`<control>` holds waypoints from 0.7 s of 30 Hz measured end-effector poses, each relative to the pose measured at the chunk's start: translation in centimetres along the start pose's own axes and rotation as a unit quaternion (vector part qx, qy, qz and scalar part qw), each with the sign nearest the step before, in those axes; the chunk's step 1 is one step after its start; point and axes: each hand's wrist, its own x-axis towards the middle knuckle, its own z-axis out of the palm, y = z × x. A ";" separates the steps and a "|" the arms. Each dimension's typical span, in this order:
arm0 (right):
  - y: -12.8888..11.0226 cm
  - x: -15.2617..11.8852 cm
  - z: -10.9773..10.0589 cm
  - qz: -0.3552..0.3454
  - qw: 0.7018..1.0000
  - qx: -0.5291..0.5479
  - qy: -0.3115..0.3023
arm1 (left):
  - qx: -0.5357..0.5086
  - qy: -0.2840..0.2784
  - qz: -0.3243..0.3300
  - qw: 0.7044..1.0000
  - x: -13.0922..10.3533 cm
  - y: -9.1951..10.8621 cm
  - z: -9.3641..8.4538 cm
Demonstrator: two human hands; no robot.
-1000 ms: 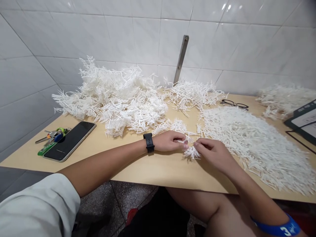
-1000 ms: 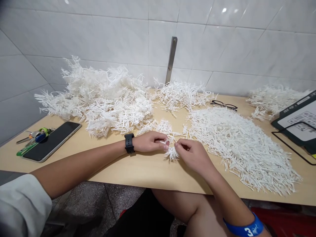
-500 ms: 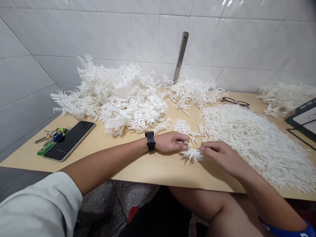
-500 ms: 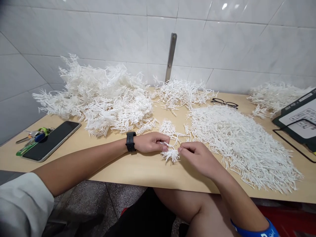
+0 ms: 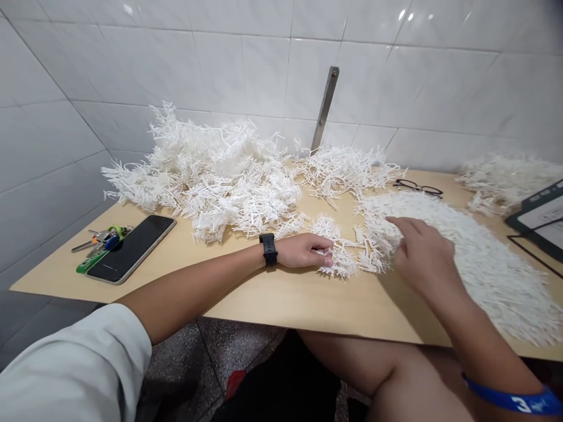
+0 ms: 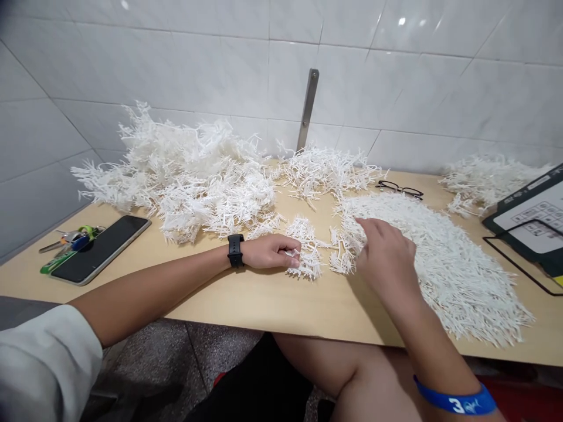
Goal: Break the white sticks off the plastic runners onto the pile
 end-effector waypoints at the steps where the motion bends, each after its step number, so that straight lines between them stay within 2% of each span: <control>1: -0.8 -0.2 0.2 -0.012 0.999 0.039 -0.020 | -0.002 0.000 -0.005 1.000 0.0 0.1 0.1; 4: -3.1 -0.9 0.5 -0.037 0.964 0.197 -0.172 | -0.012 -0.008 -0.016 1.000 0.0 0.1 0.4; 6: -4.2 -1.4 0.6 -0.048 0.941 0.220 -0.251 | -0.020 -0.013 -0.015 1.000 -0.1 0.0 0.4; 12: -4.8 -2.3 0.4 -0.053 0.920 0.208 -0.329 | -0.014 -0.030 0.010 0.999 -0.2 -0.3 0.2; 17: -4.1 -2.5 -0.2 -0.023 0.899 0.277 -0.338 | -0.009 -0.037 0.017 0.999 -0.2 -0.3 -0.2; 19: -3.0 -2.3 -0.5 -0.016 0.908 0.282 -0.310 | -0.008 -0.035 0.014 0.999 -0.2 -0.3 -0.3; 21: -1.4 -2.0 -1.0 -0.002 0.931 0.265 -0.250 | -0.007 -0.028 0.012 1.000 -0.2 -0.4 -0.4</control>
